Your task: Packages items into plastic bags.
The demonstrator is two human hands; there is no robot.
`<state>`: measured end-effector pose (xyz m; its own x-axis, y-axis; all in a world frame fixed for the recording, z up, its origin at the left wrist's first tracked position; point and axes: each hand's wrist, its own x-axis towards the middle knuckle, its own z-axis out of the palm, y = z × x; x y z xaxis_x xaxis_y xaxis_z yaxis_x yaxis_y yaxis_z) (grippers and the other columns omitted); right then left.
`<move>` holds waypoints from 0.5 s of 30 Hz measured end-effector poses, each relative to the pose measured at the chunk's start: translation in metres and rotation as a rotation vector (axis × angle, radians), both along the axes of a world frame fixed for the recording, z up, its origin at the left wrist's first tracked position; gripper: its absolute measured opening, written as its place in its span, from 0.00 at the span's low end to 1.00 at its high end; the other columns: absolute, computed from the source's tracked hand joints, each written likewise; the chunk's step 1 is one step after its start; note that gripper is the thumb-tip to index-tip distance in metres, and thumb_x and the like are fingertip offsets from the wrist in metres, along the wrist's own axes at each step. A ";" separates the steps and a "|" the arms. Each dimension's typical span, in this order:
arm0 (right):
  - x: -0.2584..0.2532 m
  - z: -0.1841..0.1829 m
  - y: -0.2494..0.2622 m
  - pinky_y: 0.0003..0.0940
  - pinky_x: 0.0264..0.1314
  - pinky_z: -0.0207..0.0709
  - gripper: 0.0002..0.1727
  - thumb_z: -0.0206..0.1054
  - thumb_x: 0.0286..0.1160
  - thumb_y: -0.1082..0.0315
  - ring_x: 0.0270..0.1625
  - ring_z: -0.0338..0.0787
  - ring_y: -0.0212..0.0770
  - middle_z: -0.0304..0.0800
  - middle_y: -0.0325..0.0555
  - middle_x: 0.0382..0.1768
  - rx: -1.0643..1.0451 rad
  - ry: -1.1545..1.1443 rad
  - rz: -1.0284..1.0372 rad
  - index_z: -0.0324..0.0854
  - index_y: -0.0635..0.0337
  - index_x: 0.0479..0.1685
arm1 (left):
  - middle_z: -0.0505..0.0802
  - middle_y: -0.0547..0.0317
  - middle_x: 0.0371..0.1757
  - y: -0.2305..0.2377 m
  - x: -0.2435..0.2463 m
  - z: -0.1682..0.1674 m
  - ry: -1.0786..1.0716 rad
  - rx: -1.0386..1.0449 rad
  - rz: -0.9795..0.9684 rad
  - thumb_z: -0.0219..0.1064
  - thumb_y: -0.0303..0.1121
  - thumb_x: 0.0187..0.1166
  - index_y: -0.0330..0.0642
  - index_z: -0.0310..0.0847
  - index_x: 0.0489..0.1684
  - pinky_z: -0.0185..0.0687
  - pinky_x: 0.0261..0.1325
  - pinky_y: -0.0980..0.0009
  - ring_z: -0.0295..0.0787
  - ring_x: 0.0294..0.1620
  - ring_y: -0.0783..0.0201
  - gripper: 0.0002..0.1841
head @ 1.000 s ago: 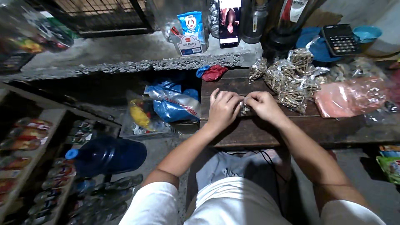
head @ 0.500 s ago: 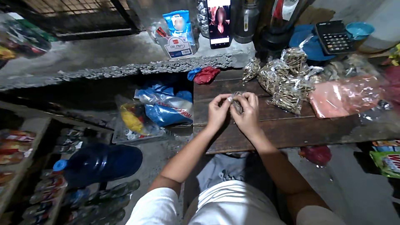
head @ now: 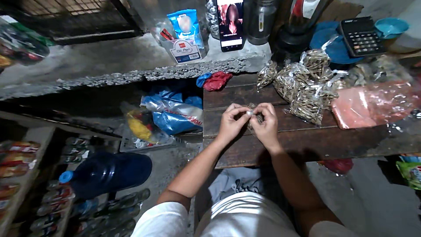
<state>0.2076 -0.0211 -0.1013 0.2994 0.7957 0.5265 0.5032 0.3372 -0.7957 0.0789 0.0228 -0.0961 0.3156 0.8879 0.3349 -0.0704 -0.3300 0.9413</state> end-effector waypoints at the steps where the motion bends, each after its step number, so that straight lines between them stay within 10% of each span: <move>1: 0.001 0.002 -0.001 0.36 0.60 0.77 0.05 0.67 0.65 0.75 0.57 0.84 0.46 0.85 0.58 0.49 -0.039 0.033 0.009 0.84 0.70 0.33 | 0.84 0.59 0.45 0.002 -0.001 -0.001 0.022 0.047 -0.003 0.70 0.21 0.72 0.31 0.90 0.42 0.81 0.52 0.85 0.82 0.45 0.79 0.06; 15: 0.014 0.011 -0.002 0.23 0.56 0.76 0.02 0.67 0.69 0.78 0.57 0.79 0.30 0.79 0.48 0.55 -0.339 0.291 0.240 0.84 0.68 0.33 | 0.85 0.62 0.43 0.016 -0.014 -0.010 0.097 0.089 -0.187 0.67 0.32 0.78 0.33 0.89 0.35 0.69 0.64 0.77 0.76 0.54 0.74 0.10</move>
